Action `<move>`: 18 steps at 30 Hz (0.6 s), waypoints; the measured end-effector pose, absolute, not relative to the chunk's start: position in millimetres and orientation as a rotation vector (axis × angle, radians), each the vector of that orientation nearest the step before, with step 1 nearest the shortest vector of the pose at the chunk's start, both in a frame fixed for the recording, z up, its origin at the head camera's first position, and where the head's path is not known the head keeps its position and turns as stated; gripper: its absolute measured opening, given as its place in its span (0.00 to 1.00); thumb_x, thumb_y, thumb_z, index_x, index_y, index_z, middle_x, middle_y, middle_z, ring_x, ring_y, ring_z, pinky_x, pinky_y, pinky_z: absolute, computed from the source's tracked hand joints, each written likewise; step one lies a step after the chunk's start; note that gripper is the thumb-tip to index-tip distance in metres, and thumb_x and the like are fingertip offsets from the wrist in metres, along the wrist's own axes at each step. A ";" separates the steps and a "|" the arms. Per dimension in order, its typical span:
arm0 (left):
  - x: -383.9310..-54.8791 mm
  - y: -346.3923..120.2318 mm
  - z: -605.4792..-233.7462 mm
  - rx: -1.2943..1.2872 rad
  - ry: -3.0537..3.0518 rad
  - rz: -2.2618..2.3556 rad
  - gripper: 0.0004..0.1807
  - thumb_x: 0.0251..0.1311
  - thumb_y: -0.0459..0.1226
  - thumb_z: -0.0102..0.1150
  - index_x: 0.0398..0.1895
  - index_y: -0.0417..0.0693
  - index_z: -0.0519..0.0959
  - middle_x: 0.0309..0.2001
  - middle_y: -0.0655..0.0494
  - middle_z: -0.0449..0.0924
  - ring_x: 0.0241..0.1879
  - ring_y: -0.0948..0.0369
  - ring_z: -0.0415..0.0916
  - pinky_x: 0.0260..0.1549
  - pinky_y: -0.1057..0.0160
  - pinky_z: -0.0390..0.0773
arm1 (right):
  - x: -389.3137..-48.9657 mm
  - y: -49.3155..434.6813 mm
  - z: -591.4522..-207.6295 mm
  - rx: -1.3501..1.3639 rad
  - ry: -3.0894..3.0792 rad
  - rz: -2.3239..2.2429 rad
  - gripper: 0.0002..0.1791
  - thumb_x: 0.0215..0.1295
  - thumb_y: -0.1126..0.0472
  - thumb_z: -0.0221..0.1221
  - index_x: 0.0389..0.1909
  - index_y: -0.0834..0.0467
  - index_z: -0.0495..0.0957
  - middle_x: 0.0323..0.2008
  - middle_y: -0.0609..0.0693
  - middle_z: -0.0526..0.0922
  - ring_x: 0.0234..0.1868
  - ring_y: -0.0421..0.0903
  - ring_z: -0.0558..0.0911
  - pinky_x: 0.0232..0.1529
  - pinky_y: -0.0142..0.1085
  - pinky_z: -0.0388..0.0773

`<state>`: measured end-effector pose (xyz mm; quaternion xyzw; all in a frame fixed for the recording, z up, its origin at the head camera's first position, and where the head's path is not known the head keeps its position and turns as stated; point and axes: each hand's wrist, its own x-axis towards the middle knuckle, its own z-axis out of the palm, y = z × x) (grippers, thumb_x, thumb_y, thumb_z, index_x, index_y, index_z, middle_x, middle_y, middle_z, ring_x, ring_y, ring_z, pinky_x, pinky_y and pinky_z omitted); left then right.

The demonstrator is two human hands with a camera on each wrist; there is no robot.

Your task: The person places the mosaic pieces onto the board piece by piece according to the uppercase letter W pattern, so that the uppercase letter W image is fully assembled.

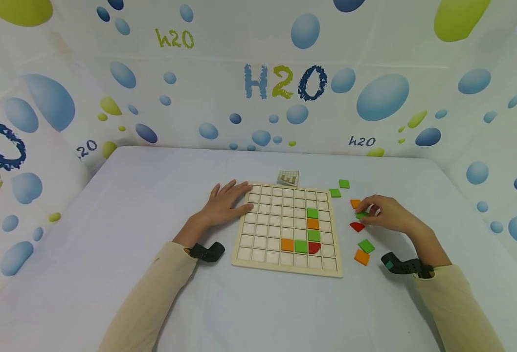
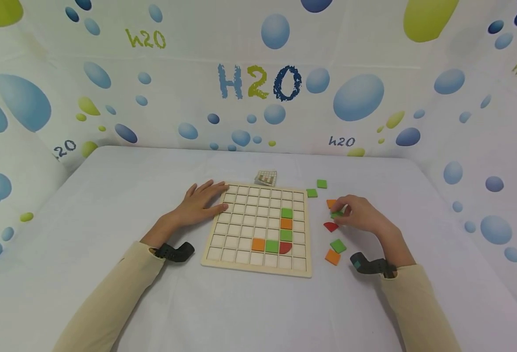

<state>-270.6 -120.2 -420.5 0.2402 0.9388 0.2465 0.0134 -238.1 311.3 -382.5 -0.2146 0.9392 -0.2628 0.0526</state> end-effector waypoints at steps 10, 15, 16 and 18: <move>-266.1 -118.4 -421.5 0.730 2.919 0.773 0.35 0.70 0.53 0.50 0.75 0.49 0.59 0.76 0.51 0.52 0.77 0.48 0.39 0.70 0.40 0.31 | -235.2 313.3 -383.4 -0.697 2.853 -0.792 0.12 0.57 0.69 0.67 0.41 0.65 0.80 0.38 0.53 0.81 0.36 0.46 0.74 0.33 0.28 0.75; -262.2 -118.4 -420.3 0.730 2.920 0.773 0.35 0.70 0.53 0.50 0.75 0.49 0.59 0.76 0.50 0.52 0.77 0.48 0.39 0.70 0.40 0.31 | -232.2 313.6 -382.0 -0.709 2.852 -0.793 0.12 0.57 0.69 0.67 0.42 0.65 0.79 0.38 0.53 0.81 0.36 0.46 0.75 0.34 0.28 0.76; -261.4 -118.5 -420.1 0.730 2.922 0.771 0.35 0.69 0.53 0.50 0.75 0.49 0.60 0.76 0.50 0.53 0.77 0.48 0.39 0.70 0.40 0.31 | -231.6 313.4 -381.6 -0.709 2.853 -0.793 0.12 0.57 0.69 0.67 0.42 0.65 0.79 0.38 0.53 0.81 0.36 0.46 0.75 0.34 0.28 0.76; -260.4 -118.5 -420.3 0.737 2.927 0.769 0.35 0.69 0.53 0.51 0.75 0.48 0.60 0.76 0.50 0.53 0.77 0.47 0.40 0.70 0.39 0.32 | -230.3 312.8 -380.6 -0.712 2.853 -0.790 0.13 0.57 0.68 0.67 0.43 0.66 0.79 0.38 0.53 0.81 0.37 0.47 0.75 0.34 0.29 0.76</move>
